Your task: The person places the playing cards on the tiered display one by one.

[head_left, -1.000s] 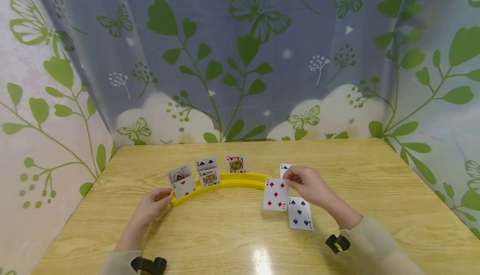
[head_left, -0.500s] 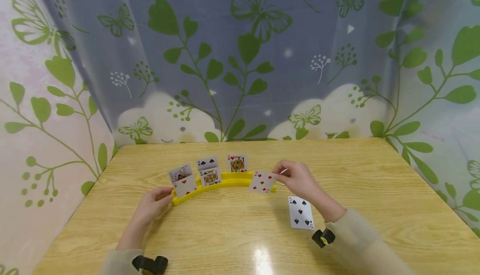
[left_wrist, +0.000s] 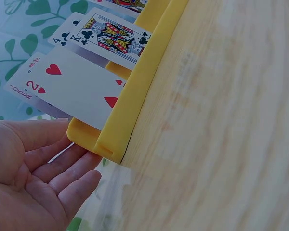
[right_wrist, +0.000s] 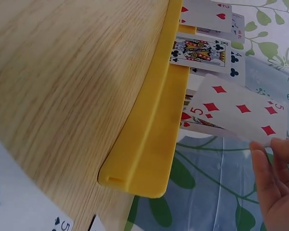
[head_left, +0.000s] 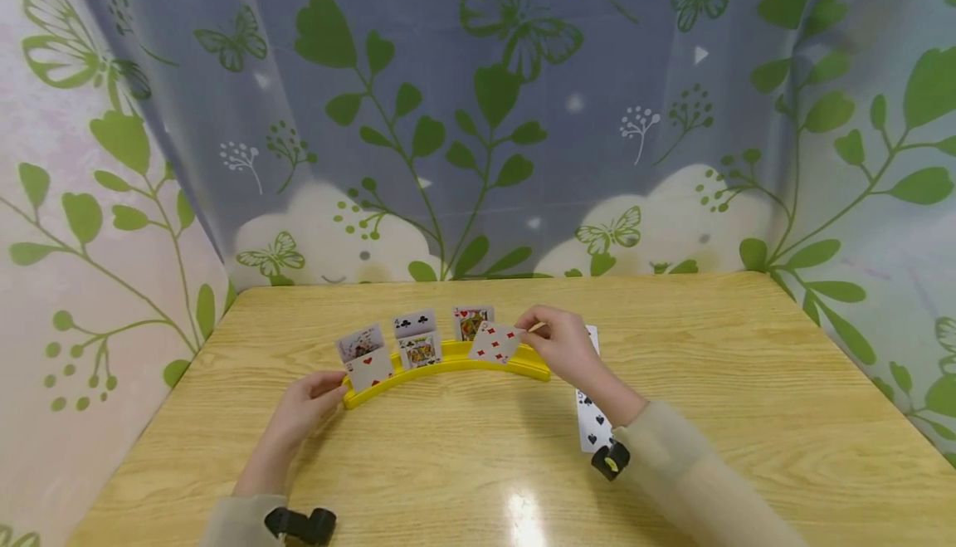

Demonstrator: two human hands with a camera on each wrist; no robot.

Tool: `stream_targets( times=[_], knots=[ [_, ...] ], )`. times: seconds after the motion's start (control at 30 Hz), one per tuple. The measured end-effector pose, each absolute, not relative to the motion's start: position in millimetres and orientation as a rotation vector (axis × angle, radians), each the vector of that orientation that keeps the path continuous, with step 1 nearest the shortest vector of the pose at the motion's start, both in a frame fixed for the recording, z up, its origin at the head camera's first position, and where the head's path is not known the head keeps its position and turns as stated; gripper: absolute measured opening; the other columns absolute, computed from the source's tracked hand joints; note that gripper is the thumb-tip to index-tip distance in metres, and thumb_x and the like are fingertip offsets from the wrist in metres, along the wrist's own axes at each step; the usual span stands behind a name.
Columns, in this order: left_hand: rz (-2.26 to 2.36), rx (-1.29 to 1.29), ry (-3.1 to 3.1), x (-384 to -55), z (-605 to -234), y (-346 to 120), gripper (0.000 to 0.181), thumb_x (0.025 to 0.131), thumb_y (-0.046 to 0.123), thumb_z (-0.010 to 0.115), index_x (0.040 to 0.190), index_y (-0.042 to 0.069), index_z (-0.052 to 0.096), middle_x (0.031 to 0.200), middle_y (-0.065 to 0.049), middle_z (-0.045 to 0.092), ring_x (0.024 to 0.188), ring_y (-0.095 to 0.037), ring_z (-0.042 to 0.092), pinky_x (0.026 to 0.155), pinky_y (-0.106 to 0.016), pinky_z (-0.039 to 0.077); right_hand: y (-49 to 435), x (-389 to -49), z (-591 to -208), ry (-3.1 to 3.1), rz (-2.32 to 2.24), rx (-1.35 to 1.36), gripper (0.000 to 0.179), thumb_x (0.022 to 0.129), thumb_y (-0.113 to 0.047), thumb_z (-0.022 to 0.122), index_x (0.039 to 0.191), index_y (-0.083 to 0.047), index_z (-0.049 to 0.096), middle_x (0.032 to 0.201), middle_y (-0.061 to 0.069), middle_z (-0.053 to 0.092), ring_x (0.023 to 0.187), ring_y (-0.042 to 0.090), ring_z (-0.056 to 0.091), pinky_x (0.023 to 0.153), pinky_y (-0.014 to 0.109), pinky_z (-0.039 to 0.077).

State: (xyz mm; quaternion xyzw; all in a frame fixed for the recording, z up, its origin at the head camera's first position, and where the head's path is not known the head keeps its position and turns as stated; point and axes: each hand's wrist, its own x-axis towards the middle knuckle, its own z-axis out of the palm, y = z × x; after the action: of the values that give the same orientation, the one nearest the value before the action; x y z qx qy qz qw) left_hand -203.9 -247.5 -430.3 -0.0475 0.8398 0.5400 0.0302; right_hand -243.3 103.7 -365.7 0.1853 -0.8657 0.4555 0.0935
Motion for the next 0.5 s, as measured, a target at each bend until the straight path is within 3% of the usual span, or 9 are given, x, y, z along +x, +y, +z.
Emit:
stream_targets(
  times=[0.5],
  knots=[
    [1.674, -0.15, 2.58, -204, -430, -247, 0.036, 0.09, 0.01, 0.051, 0.12, -0.009, 0.047, 0.118, -0.024, 0.05, 0.105, -0.028, 0.049, 0.084, -0.036, 0.043, 75, -252, -374, -2.592, 1.067, 0.62, 0.013, 0.077, 0.002, 0.064, 0.08, -0.01, 0.068, 0.084, 0.003, 0.063, 0.066, 0.014, 0.059, 0.06, 0.024, 0.048]
  ],
)
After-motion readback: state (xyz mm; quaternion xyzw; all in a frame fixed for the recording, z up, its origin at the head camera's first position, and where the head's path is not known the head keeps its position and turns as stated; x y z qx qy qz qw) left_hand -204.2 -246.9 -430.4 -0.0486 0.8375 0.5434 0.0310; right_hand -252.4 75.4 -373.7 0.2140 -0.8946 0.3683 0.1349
